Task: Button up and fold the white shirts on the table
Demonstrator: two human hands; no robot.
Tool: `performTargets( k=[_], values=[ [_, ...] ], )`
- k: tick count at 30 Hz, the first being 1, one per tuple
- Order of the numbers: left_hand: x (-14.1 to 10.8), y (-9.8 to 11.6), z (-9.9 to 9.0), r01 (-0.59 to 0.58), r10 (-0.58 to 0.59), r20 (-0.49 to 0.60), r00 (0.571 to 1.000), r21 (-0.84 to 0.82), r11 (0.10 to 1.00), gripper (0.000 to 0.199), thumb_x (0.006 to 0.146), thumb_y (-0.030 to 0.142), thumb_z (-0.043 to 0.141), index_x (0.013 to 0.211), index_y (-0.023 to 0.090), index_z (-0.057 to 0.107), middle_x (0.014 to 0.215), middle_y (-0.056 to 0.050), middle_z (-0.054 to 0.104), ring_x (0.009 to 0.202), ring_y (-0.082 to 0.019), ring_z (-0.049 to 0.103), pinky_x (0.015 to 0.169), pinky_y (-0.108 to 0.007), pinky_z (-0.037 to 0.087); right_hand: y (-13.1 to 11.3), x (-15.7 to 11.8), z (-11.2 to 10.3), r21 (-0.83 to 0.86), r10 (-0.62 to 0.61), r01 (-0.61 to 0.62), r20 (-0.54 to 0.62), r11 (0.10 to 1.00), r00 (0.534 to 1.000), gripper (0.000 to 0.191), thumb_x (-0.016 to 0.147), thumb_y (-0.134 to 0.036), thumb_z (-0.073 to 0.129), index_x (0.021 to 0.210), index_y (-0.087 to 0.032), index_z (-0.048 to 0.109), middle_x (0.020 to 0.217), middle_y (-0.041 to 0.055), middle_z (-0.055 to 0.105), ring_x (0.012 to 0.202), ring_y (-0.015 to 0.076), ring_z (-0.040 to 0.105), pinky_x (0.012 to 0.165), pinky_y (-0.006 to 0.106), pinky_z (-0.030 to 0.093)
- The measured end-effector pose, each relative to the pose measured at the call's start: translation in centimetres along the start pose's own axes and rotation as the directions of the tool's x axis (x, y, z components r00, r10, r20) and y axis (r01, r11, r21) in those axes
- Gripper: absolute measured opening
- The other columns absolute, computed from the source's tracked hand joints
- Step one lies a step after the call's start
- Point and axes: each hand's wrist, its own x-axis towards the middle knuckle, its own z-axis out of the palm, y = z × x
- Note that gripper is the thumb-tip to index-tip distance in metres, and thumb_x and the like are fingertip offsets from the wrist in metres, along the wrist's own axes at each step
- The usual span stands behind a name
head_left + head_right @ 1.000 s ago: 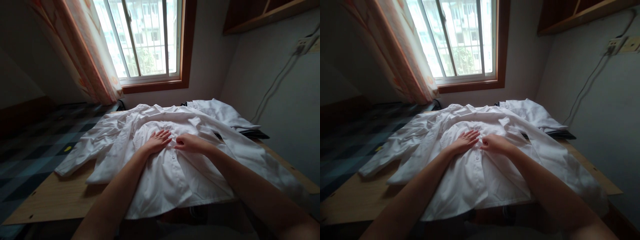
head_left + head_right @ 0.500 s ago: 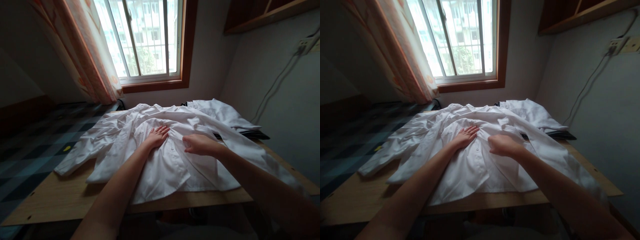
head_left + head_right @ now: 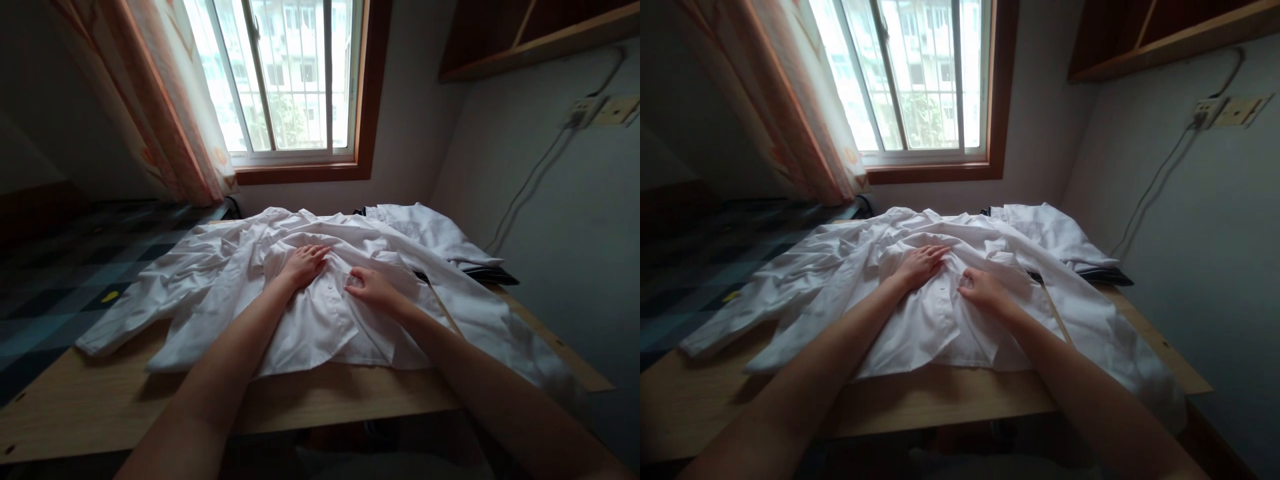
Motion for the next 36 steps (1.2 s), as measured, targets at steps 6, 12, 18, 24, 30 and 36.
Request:
performTargets(
  k=[6,12,18,24,30,36],
  values=[
    [-1.4,3.2,-3.6,0.101,-0.102,-0.048,0.994,-0.021,0.995,0.029,0.091,0.015,0.048,0.111,0.018,0.069,0.115,-0.011,0.07,0.111,-0.025,0.063,0.099,-0.036,0.047,-0.7,-0.4,0.6,0.157,-0.028,0.035,-0.045,0.987,0.999,0.016,0.079,-0.025,0.067,0.092,-0.017,0.065,0.089,0.0053,0.071,0.081,0.0208,0.063,0.072,0.027,0.041],
    [-3.7,5.8,-4.2,0.274,-0.255,0.099,0.962,-0.327,0.905,0.017,0.09,0.025,0.055,0.089,0.016,0.069,0.087,-0.006,0.072,0.08,-0.02,0.066,0.076,-0.029,0.05,0.1,-0.5,0.9,0.207,-0.062,0.061,-0.002,0.976,0.998,0.014,0.079,-0.028,0.065,0.088,-0.018,0.064,0.086,0.0042,0.07,0.08,0.0216,0.063,0.071,0.028,0.042],
    [-5.7,6.3,-1.8,0.278,-0.279,0.051,0.959,-0.372,0.886,0.023,0.093,0.027,0.05,0.078,0.017,0.065,0.086,-0.006,0.069,0.082,-0.019,0.063,0.078,-0.029,0.048,0.7,-0.5,1.1,0.273,-0.077,0.079,-0.018,0.959,0.997,0.025,0.083,-0.037,0.064,0.097,-0.017,0.065,0.097,0.0075,0.072,0.089,0.0234,0.065,0.08,0.032,0.045],
    [-6.4,5.7,-1.9,0.195,-0.188,0.058,0.98,-0.426,0.883,0.02,0.089,0.034,0.059,0.078,0.018,0.062,0.086,-0.004,0.064,0.08,-0.018,0.06,0.077,-0.029,0.049,0.7,-0.5,1.2,0.342,-0.07,0.092,-0.077,0.935,0.995,0.026,0.081,-0.039,0.064,0.095,-0.017,0.065,0.097,0.009,0.073,0.089,0.024,0.065,0.079,0.032,0.047],
    [-6.9,6.6,-2.6,0.222,-0.205,0.085,0.975,-0.316,0.923,0.014,0.084,0.031,0.067,0.084,0.018,0.062,0.096,-0.007,0.064,0.087,-0.021,0.062,0.082,-0.032,0.05,0.2,-0.4,1.0,0.353,-0.058,0.088,-0.097,0.932,0.994,0.018,0.08,-0.037,0.061,0.082,-0.018,0.063,0.083,0.0046,0.071,0.079,0.0212,0.063,0.073,0.03,0.045],
    [-7.4,7.3,-3.2,0.231,-0.208,0.143,0.967,-0.165,0.959,0.017,0.09,0.036,0.062,0.089,0.019,0.064,0.097,-0.009,0.066,0.092,-0.024,0.064,0.084,-0.034,0.049,-0.3,-0.6,1.3,0.352,-0.058,0.092,-0.107,0.931,0.993,0.015,0.078,-0.035,0.059,0.075,-0.02,0.06,0.075,0.0013,0.067,0.073,0.0187,0.059,0.07,0.028,0.043]
  ],
)
